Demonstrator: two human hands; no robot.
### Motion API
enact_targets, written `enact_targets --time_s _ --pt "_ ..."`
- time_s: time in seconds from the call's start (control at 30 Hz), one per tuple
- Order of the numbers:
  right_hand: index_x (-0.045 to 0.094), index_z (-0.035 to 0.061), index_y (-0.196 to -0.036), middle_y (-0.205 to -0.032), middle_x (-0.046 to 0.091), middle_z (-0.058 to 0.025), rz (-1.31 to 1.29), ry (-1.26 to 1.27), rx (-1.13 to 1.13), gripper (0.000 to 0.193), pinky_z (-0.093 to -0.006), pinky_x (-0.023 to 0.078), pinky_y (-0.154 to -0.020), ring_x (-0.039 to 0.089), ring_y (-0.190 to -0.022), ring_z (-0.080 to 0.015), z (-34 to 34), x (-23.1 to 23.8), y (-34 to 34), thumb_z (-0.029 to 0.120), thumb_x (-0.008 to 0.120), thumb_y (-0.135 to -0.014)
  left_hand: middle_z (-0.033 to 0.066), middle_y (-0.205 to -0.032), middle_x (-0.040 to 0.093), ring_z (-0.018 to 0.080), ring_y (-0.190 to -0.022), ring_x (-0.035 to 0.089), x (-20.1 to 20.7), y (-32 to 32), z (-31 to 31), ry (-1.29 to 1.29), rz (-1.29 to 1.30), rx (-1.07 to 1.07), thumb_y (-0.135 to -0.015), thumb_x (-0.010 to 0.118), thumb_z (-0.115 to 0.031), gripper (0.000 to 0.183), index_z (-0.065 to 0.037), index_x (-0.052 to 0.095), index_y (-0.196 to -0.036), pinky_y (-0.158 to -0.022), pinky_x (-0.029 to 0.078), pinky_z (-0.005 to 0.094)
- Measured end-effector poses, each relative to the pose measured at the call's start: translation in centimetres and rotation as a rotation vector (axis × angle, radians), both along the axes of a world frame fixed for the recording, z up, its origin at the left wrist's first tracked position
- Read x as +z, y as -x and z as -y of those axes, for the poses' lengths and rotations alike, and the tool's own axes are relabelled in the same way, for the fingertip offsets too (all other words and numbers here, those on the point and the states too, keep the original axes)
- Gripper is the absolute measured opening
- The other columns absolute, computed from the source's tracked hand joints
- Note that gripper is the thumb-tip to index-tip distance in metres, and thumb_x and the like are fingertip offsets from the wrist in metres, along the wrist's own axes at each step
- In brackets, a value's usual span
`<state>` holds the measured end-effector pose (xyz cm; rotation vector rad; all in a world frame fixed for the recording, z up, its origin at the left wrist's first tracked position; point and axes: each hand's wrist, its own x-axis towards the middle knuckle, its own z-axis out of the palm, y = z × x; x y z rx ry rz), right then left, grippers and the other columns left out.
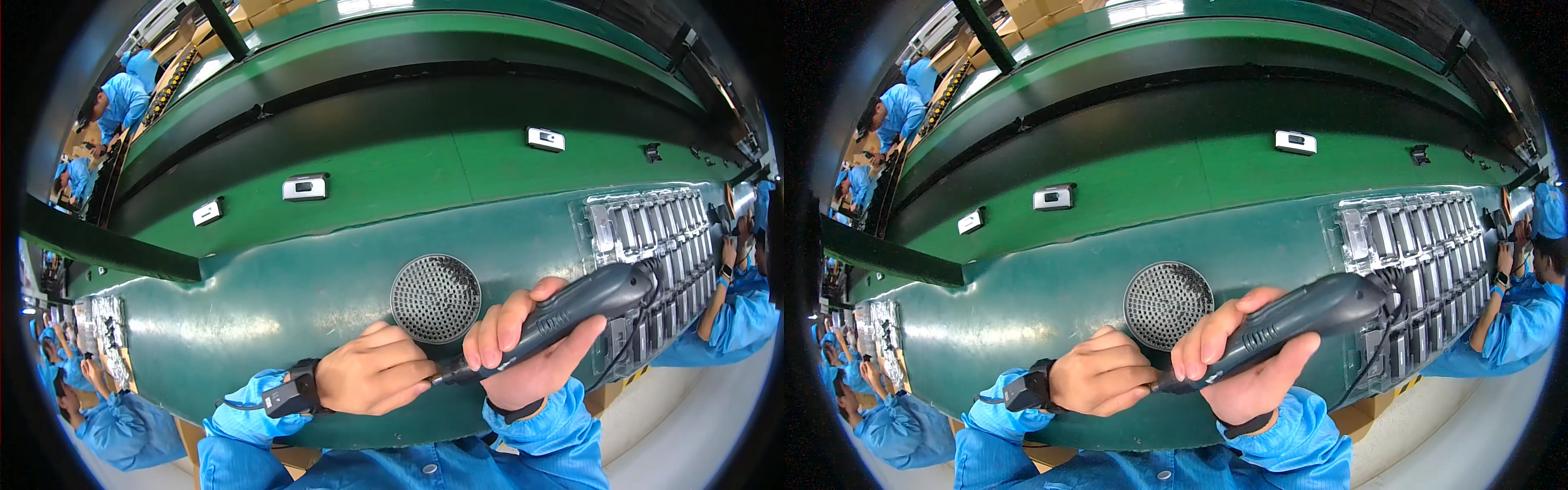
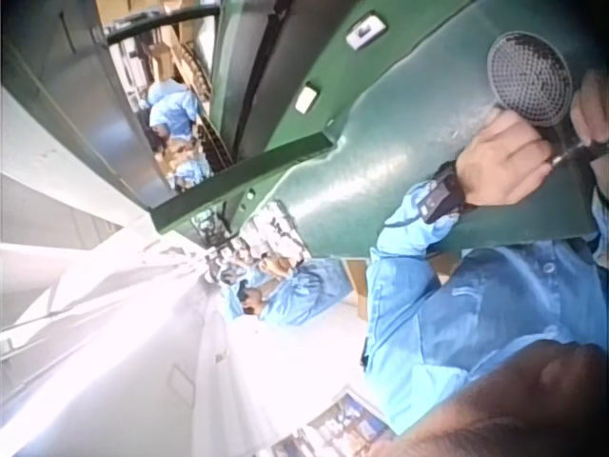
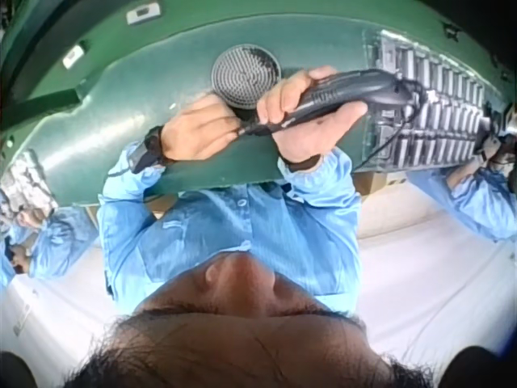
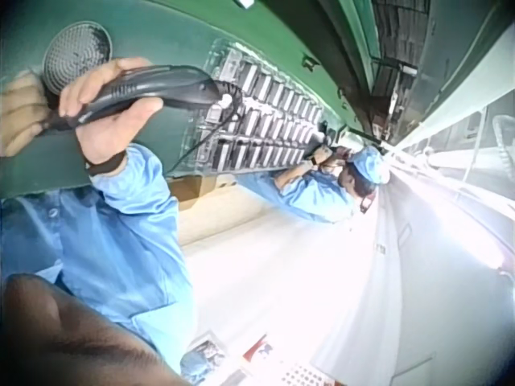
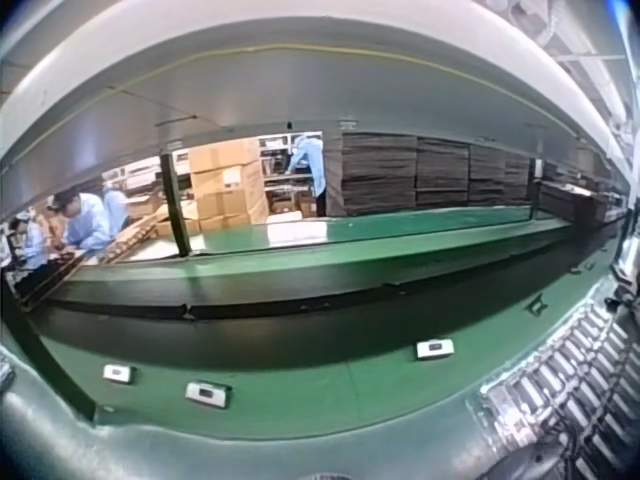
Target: Assemble small plastic electronic enclosures by inserting components and driving screws using an electric screwdriver.
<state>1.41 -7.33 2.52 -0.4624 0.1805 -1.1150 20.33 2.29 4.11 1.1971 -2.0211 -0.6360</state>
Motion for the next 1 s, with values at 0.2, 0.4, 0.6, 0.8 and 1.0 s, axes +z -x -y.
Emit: enact_targets --time_s 0.2,0.4,0.6,0.8,1.0 --pt "0.046 0.0131 -0.126 -0.075 0.055 -0.0095 -0.026 -0.120 -0.006 0.070 -0.0407 0.050 -0.054 0.057 -0.059 -0.0230 0.4 0.5 -0.2 0.076 0.026 -0.104 0.0100 -0.099 0.067 0.0288 -0.087 0.065 -0.1 -0.3 0.1 -0.093 -0.099 -0.063 -0.088 0.078 -0.010 0.021 -0.001 0.070 -0.105 -0.078 0.052 0.0407" --pt "0.047 0.0124 -0.126 -0.074 0.055 -0.0095 -0.080 -0.164 0.054 0.071 -0.0401 0.049 -0.052 0.056 -0.056 -0.0228 0.2 0.5 -0.4 0.076 0.028 -0.103 0.0101 -0.097 0.066 0.0303 -0.085 0.064 0.3 -0.5 0.1 -0.188 -0.156 -0.123 -0.090 0.076 -0.007 0.017 0.000 0.069 -0.103 -0.077 0.052 0.0416" --pt "0.049 0.0105 -0.124 -0.073 0.055 -0.0093 -0.174 -0.149 0.143 0.068 -0.0399 0.049 -0.050 0.056 -0.055 -0.0221 -0.3 0.3 -0.5 0.074 0.032 -0.104 0.0111 -0.094 0.063 0.0314 -0.082 0.061 0.8 -0.6 0.4 -0.212 -0.138 -0.209 -0.090 0.073 -0.005 0.015 0.000 0.068 -0.103 -0.076 0.051 0.0419" --pt "0.051 0.0111 -0.121 -0.070 0.054 -0.0079 -0.139 -0.295 0.163 0.066 -0.0379 0.046 -0.048 0.053 -0.051 -0.0212 0.3 0.8 -0.8 0.072 0.033 -0.105 0.0116 -0.091 0.060 0.0314 -0.080 0.058 0.4 0.1 0.5 -0.147 -0.199 -0.205 -0.087 0.073 -0.003 0.016 0.001 0.068 -0.102 -0.073 0.049 0.0415" --pt "0.053 0.0131 -0.117 -0.069 0.053 -0.0062 -0.139 -0.416 0.252 0.064 -0.0387 0.044 -0.048 0.053 -0.051 -0.0209 0.5 0.7 -1.2 0.072 0.032 -0.105 0.0115 -0.089 0.058 0.0310 -0.080 0.057 -0.5 0.2 1.1 -0.072 -0.195 -0.109 -0.083 0.075 -0.002 0.016 0.000 0.066 -0.097 -0.071 0.049 0.0407"
